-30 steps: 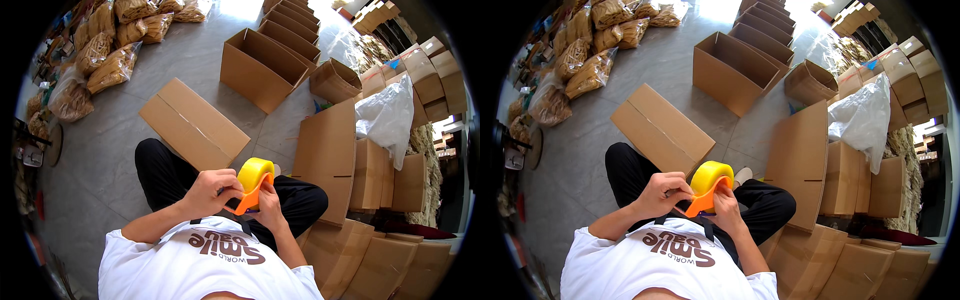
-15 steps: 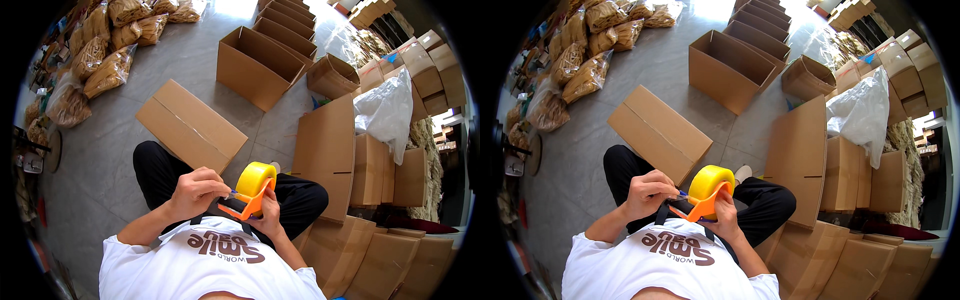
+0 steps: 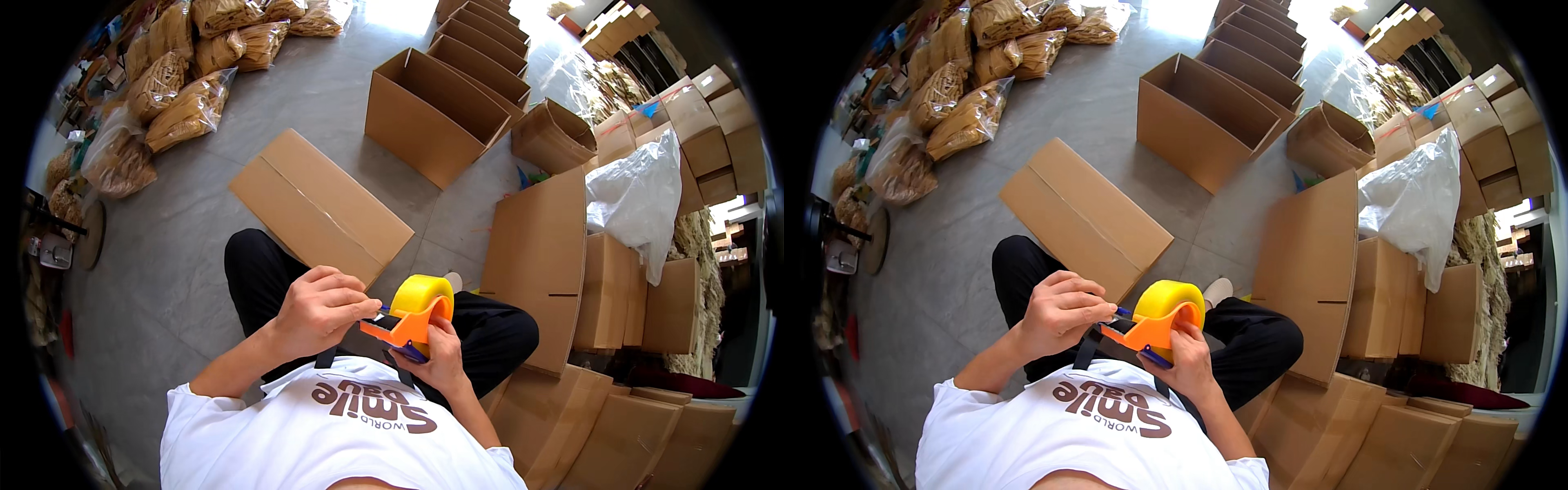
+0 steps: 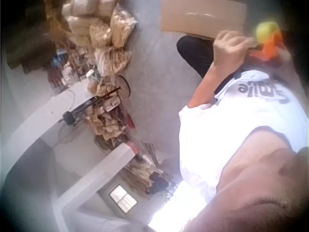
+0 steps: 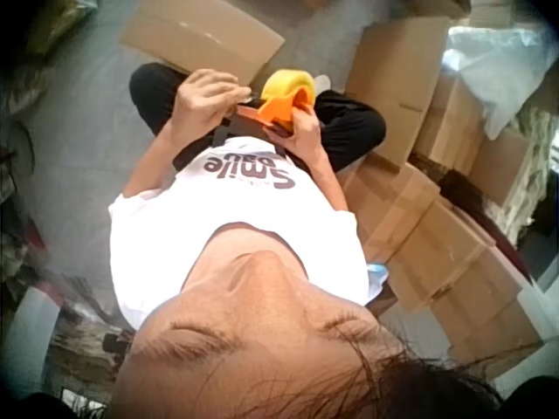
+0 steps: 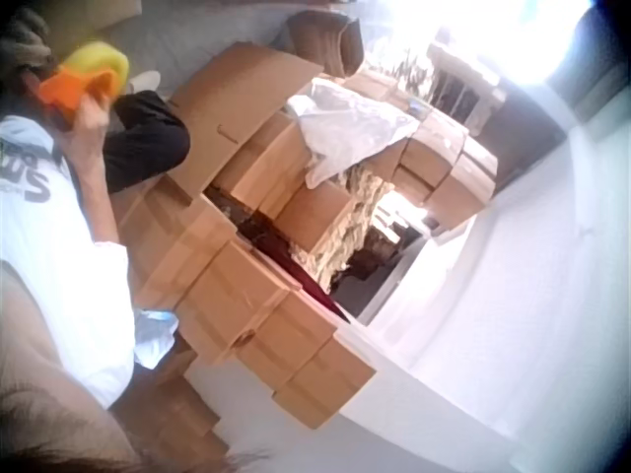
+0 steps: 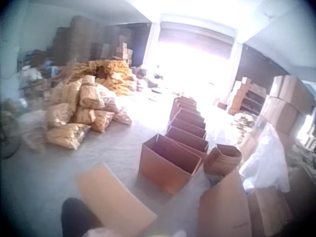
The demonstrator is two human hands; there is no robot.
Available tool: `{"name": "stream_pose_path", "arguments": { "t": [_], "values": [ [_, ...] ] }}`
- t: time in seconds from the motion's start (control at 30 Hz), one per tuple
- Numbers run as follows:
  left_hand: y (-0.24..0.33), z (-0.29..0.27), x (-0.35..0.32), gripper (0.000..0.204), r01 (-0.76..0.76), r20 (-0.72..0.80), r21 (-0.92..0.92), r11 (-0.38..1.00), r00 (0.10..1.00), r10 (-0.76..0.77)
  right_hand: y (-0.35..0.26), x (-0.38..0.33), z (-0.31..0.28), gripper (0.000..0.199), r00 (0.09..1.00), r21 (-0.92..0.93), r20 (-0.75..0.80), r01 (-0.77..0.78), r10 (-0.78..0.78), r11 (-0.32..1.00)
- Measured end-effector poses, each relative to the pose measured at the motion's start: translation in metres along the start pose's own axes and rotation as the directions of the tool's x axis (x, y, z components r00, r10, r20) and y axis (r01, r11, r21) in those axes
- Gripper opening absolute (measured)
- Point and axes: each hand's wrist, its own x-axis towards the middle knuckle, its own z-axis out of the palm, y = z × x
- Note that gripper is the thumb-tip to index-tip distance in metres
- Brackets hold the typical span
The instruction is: The person assembles cardboard boxes by folding the flaps and applying clear tape using a handheld tape dispenser.
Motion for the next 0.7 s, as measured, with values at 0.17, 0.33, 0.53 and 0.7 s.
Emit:
{"name": "stream_pose_path", "arguments": {
  "t": [0.17, 0.33, 0.53, 0.7],
  "values": [
    [-0.013, -0.008, -0.003, 0.034, 0.225, 0.122, -0.129, 0.966, 0.97, -0.21, 0.006, 0.004, 0.001, 0.041, 1.0, -0.144, 0.015, 0.022, -0.02, 0.989],
    [-0.053, -0.003, -0.015, 0.049, 0.563, 0.099, -0.592, 0.576, 0.761, -0.642, 0.02, 0.005, 0.019, 0.039, 0.998, -0.232, 0.019, -0.06, 0.066, 0.971],
    [-0.104, -0.034, -0.024, 0.042, 0.406, 0.358, -0.908, -0.107, 0.617, -0.7, 0.058, -0.011, 0.024, 0.048, 0.826, 0.015, -0.058, -0.56, 0.56, 0.828],
    [-0.2, -0.022, -0.032, 0.043, 0.524, 0.34, -0.851, 0.018, 0.577, -0.743, 0.073, -0.006, 0.041, 0.031, 0.577, 0.628, 0.068, -0.658, 0.814, 0.415]
  ]
}}
